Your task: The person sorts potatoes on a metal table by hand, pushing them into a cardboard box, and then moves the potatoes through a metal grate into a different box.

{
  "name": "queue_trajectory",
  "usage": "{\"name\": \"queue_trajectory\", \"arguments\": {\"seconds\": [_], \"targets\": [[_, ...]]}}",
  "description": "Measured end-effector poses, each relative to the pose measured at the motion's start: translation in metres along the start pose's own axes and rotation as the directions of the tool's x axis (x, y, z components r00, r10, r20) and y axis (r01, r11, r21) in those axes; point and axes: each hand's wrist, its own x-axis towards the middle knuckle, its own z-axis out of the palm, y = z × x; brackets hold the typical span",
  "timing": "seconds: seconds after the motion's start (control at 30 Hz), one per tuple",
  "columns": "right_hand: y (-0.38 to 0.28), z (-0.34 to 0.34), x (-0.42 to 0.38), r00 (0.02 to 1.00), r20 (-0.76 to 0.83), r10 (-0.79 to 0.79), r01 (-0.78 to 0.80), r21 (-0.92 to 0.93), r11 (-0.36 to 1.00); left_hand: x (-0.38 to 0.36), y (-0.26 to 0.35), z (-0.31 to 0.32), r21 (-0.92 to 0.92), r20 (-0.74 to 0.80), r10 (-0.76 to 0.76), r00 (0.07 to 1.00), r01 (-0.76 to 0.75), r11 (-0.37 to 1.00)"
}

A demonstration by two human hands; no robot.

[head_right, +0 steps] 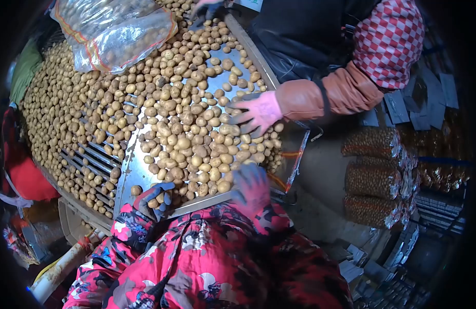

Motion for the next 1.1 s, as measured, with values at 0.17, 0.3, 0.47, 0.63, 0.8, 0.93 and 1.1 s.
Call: {"name": "queue_trajectory", "arguments": {"seconds": [0.17,0.3,0.47,0.63,0.8,0.93,1.1], "targets": [[0.04,0.001,-0.024,0.968,-0.16,0.192,-0.185,0.056,0.981,-0.016,0.003,0.002,0.171,-0.074,0.053,0.996,-0.039,0.985],[0.026,-0.006,-0.01,0.99,-0.087,0.111,-0.11,0.014,0.994,-0.023,-0.002,-0.003,0.19,-0.059,0.121,0.991,-0.108,0.976],[-0.011,0.007,0.039,0.993,-0.073,0.096,-0.107,-0.158,0.982,-0.037,-0.004,-0.003,0.178,-0.06,0.081,0.995,-0.069,0.982],[-0.041,0.085,0.106,0.959,-0.107,0.264,-0.273,-0.086,0.958,-0.042,-0.019,-0.011,0.107,-0.1,0.058,0.993,-0.047,0.993],[-0.127,0.076,0.138,0.991,0.087,-0.102,0.106,-0.045,0.993,-0.033,-0.03,-0.013,0.159,-0.157,0.019,0.987,0.006,0.987],[-0.109,0.065,0.096,0.885,-0.102,-0.454,0.465,0.157,0.871,-0.041,-0.023,-0.014,0.092,-0.132,-0.039,0.991,0.051,0.994],[-0.008,0.035,0.084,0.955,-0.175,0.238,-0.264,-0.142,0.954,-0.039,-0.031,-0.026,0.083,-0.113,0.012,0.994,-0.003,0.997]]}}
